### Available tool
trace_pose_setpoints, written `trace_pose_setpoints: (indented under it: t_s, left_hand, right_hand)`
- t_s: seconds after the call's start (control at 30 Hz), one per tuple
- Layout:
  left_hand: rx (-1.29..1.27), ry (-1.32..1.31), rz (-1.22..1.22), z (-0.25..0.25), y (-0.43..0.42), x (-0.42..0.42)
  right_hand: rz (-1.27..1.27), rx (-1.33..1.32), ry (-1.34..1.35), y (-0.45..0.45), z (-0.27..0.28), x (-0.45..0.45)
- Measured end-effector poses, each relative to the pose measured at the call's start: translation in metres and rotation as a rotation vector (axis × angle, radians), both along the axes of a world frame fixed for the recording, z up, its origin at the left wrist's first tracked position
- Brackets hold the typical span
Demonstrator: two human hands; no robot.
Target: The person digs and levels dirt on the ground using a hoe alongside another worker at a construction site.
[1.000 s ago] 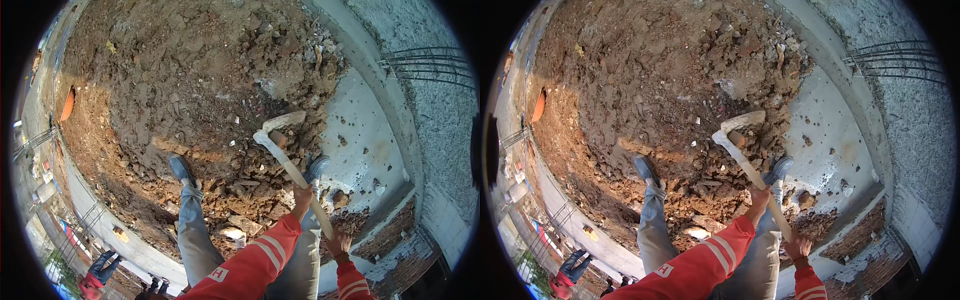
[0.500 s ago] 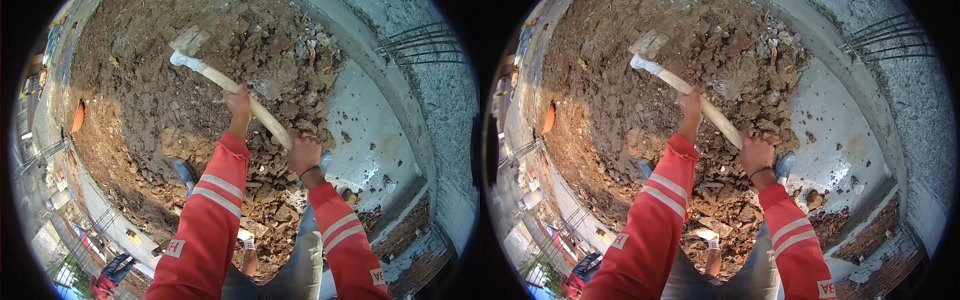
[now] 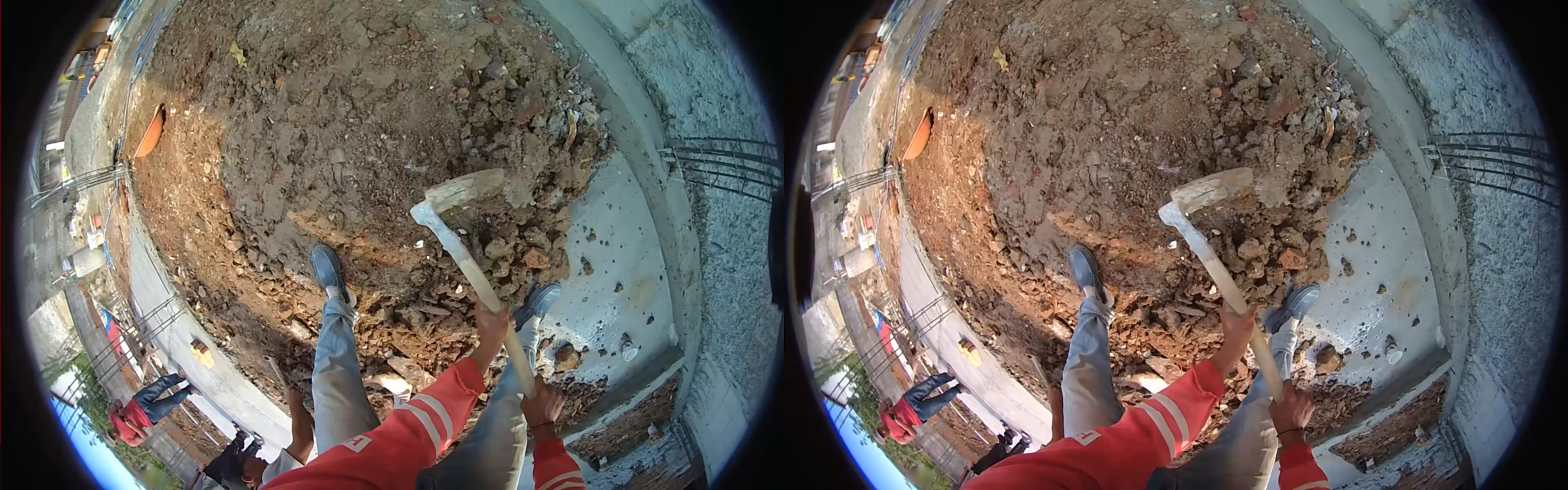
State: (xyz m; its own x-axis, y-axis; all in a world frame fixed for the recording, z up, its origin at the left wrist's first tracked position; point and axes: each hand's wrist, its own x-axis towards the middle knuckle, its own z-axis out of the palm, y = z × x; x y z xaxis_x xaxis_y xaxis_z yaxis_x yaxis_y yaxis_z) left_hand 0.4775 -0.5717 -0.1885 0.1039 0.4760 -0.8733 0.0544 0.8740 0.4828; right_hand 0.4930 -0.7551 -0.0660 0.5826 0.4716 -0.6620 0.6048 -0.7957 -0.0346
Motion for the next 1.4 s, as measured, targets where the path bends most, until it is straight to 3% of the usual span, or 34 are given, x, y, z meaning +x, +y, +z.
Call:
trace_pose_setpoints:
  t_s: [0.1,0.2,0.27,0.37,0.43,0.5,0.57,0.6,0.63,0.77,0.87,0.9,0.93,1.0,1.03,1.07,1.13,1.17,1.27,1.4]
  left_hand:
    - [0.147,0.062,-0.029,-0.019,-0.025,-0.050]
    - [0.015,0.084,0.155,0.000,0.044,-0.076]
    - [0.127,0.158,0.100,0.003,0.113,-0.093]
    - [0.330,0.152,0.188,-0.024,0.218,-0.112]
    - [0.414,0.201,0.120,-0.037,0.277,-0.117]
    - [0.303,0.362,0.045,-0.064,0.310,-0.118]
    - [0.226,0.331,0.007,-0.103,0.292,-0.126]
    - [0.154,0.311,-0.019,-0.112,0.281,-0.126]
    - [0.097,0.365,-0.086,-0.085,0.253,-0.111]
    - [0.029,0.311,0.129,-0.066,0.114,-0.070]
    - [-0.075,0.360,-0.131,-0.026,0.032,-0.037]
    - [-0.053,0.151,-0.045,-0.079,-0.028,-0.057]
    - [-0.062,0.135,-0.068,-0.071,-0.041,-0.041]
    - [-0.271,0.114,0.119,-0.046,-0.057,-0.013]
    - [-0.314,-0.117,0.248,-0.056,-0.060,-0.016]
    - [-0.327,-0.108,0.235,-0.073,-0.069,-0.016]
    - [-0.466,-0.281,0.131,-0.106,-0.081,-0.005]
    - [-0.495,-0.233,0.116,-0.080,-0.086,0.021]
    - [-0.482,-0.116,0.136,-0.068,-0.108,0.073]
    - [-0.272,-0.151,0.179,-0.039,-0.110,0.110]
  right_hand:
    - [-0.042,-0.130,0.060,-0.003,0.016,-0.025]
    - [0.000,0.001,0.105,0.035,0.000,-0.043]
    - [0.104,0.120,0.112,0.098,-0.021,-0.046]
    - [0.220,0.416,0.172,0.200,-0.072,-0.041]
    - [0.257,0.419,0.207,0.266,-0.087,-0.035]
    - [0.254,0.366,0.219,0.288,-0.079,-0.035]
    - [0.216,0.499,0.234,0.290,-0.068,-0.027]
    - [0.202,0.492,0.227,0.276,-0.064,-0.023]
    - [0.201,0.410,0.239,0.251,-0.057,-0.019]
    - [0.180,0.191,0.286,0.135,-0.031,0.009]
    - [0.116,0.000,0.317,0.054,0.004,0.028]
    - [0.100,-0.023,0.278,0.020,0.011,0.030]
    - [0.084,-0.045,0.233,-0.013,0.017,0.033]
    - [0.011,-0.029,0.134,-0.074,0.038,0.040]
    - [-0.025,-0.037,0.110,-0.103,0.050,0.041]
    - [-0.062,-0.047,0.093,-0.131,0.061,0.041]
    - [-0.162,-0.045,0.079,-0.187,0.056,0.044]
    - [-0.187,-0.081,0.053,-0.209,0.045,0.046]
    - [-0.267,0.014,0.023,-0.247,0.006,0.067]
    - [-0.439,0.162,-0.090,-0.211,-0.054,0.102]
